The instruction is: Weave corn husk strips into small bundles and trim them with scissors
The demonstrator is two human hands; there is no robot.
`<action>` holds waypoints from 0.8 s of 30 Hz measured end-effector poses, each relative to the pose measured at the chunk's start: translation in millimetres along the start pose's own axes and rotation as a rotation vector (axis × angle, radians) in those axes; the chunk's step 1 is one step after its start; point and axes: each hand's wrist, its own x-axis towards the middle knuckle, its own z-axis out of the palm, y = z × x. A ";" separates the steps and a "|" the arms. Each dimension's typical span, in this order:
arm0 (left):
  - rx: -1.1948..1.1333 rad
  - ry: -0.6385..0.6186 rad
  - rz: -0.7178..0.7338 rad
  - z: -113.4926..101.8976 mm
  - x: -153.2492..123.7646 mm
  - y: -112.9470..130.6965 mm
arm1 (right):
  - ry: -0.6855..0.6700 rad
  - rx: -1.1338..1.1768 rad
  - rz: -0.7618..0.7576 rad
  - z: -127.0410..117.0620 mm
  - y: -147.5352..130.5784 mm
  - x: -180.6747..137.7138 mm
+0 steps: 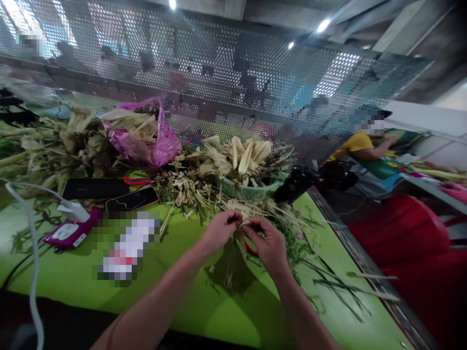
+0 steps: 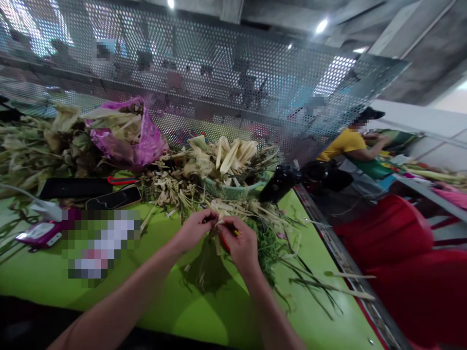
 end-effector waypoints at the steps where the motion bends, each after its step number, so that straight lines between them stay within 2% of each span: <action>1: 0.002 -0.007 -0.007 -0.2 -0.4 0.6 | 0.002 0.005 0.013 -0.2 -0.6 0.4; 8: -0.076 -0.073 -0.075 -2.9 -4.2 6.1 | 0.032 0.065 0.101 -0.3 -0.7 3.0; 12: -0.091 -0.051 -0.073 -3.8 -2.7 4.5 | 0.064 0.105 0.126 -0.6 3.1 4.3; 19: -0.125 -0.035 -0.049 -5.0 -0.4 -0.8 | 0.031 0.092 0.086 -3.2 1.0 5.2; 24: -0.237 0.017 -0.126 -7.4 -3.6 5.5 | 0.070 0.239 0.229 -6.0 2.0 4.4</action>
